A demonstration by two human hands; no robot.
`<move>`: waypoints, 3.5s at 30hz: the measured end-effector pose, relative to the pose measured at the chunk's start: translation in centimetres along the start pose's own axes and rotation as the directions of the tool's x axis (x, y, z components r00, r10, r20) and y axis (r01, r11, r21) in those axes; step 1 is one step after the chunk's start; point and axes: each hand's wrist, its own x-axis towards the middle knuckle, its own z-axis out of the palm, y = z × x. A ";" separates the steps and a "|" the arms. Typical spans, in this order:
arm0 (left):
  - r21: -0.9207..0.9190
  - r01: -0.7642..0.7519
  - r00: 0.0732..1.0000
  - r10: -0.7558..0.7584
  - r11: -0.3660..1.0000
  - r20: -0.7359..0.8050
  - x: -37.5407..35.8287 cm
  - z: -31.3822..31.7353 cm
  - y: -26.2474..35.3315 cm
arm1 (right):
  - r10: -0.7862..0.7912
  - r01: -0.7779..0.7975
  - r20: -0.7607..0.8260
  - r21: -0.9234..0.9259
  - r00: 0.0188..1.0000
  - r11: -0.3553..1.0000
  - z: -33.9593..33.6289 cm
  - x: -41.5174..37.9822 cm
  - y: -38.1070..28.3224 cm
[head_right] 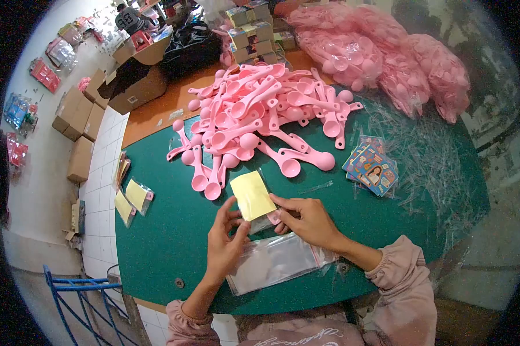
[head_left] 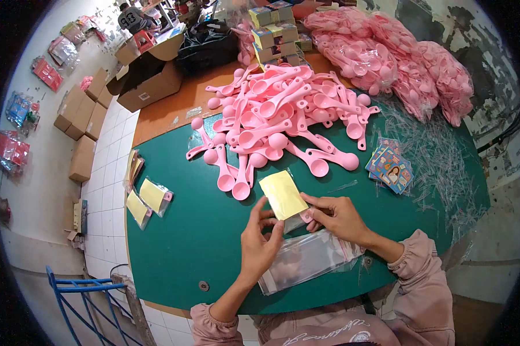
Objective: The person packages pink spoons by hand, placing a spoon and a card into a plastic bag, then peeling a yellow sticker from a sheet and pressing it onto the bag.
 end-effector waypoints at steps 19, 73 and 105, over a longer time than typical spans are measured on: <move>0.937 0.136 0.707 0.631 0.323 -0.320 0.5 -14.1 -0.5 | -0.576 0.152 -0.007 -0.962 0.817 0.227 -1.5 10.5 -1.0; -0.222 0.156 0.825 -0.003 0.962 0.566 3.4 0.6 1.8 | -0.420 0.354 -0.231 -0.277 0.878 0.893 -2.6 -0.6 -3.8; -0.319 0.284 0.685 0.041 0.904 0.728 3.4 1.2 5.7 | -0.447 0.442 0.040 -0.260 0.893 0.859 -4.3 -1.6 -7.0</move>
